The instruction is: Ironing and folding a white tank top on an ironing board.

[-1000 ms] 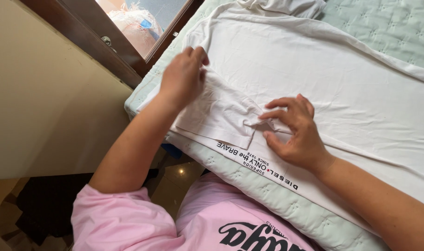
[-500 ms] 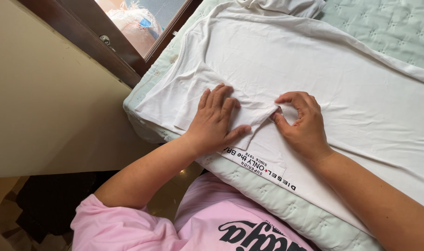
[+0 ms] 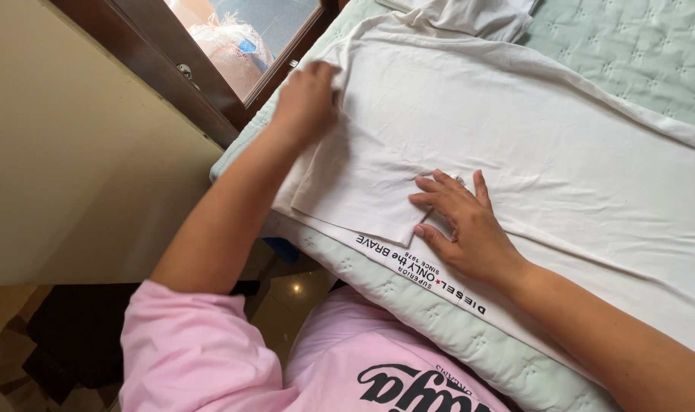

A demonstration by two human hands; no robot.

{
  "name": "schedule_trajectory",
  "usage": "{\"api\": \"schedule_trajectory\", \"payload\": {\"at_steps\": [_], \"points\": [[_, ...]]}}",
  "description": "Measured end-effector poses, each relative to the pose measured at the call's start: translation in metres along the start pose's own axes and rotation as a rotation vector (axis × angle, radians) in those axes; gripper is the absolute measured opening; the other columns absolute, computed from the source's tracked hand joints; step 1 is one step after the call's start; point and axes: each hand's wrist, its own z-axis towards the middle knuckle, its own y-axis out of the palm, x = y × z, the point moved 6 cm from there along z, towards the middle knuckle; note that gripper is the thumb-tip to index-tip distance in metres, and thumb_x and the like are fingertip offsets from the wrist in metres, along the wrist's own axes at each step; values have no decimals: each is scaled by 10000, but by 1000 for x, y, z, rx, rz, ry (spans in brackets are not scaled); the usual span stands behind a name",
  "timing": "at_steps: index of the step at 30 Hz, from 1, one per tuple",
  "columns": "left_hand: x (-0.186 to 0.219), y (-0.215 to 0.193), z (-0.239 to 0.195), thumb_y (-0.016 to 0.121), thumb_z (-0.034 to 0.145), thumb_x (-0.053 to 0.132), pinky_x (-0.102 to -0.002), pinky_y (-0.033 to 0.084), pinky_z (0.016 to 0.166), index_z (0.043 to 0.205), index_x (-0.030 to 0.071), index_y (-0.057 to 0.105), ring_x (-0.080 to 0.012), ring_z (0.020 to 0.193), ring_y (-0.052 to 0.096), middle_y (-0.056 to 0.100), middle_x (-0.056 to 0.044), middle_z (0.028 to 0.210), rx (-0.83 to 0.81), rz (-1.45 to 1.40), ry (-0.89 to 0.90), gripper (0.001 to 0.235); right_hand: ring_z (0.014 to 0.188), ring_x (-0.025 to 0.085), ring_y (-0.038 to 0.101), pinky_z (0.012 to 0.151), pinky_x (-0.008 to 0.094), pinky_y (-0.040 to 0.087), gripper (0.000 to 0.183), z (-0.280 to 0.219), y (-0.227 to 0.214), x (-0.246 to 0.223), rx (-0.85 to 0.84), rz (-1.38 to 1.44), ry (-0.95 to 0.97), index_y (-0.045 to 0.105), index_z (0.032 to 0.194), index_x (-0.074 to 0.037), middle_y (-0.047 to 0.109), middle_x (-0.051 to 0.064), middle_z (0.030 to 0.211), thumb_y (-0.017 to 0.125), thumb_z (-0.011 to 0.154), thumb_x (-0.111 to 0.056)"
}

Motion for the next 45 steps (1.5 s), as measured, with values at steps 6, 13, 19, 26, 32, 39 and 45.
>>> {"api": "schedule_trajectory", "payload": {"at_steps": [6,13,19,26,32,39,45], "points": [[-82,28,76,625,974,628,-514,495,931,1272,91,580,-384,1198,533,529,-141,1319,-155,155,-361,616,1529,280,345,1250,576,-10,396,-1,-2,-8,-6,-20,15,652,1301,-158,535,60,1548,669,940,-322],[-96,25,84,685,996,401,-448,500,820,1167,168,606,-300,1040,618,676,-78,1141,-127,-2,-357,299,1524,275,359,1248,584,-7,408,-3,0,-2,11,-13,-1,645,1315,-167,539,48,1545,677,942,-329],[-71,17,82,641,1009,290,-523,452,901,1113,187,552,-338,1025,570,560,-101,1120,29,95,-353,171,1532,282,372,1255,579,7,406,-3,-6,11,24,137,-1,653,1307,-175,549,77,1545,728,912,-238],[83,47,14,348,1034,560,-561,142,1216,1567,155,268,-333,1520,140,157,-124,1666,-376,32,349,674,1580,289,164,1236,550,0,640,-18,-45,76,-133,-101,154,430,1530,-184,272,112,1685,572,954,-426],[73,53,30,271,936,761,-608,-63,1225,1667,248,8,-290,1580,-131,-125,-93,1722,-460,149,199,931,1601,268,-56,1239,463,-62,786,-86,-108,161,-179,-313,457,181,1636,-258,12,103,1736,421,951,-559],[70,50,64,359,980,707,-652,271,1092,1631,195,261,-422,1497,223,204,-161,1682,-227,260,128,834,1603,307,39,1237,527,-18,741,-176,-196,236,132,-312,702,318,1613,-143,143,183,1725,463,969,-479],[64,51,124,729,978,338,-527,531,647,1205,157,496,-403,957,658,425,-146,1290,116,-86,-15,372,1058,314,561,926,400,470,447,-237,-241,306,697,-300,494,593,1496,10,545,251,1203,695,1068,83]]}}
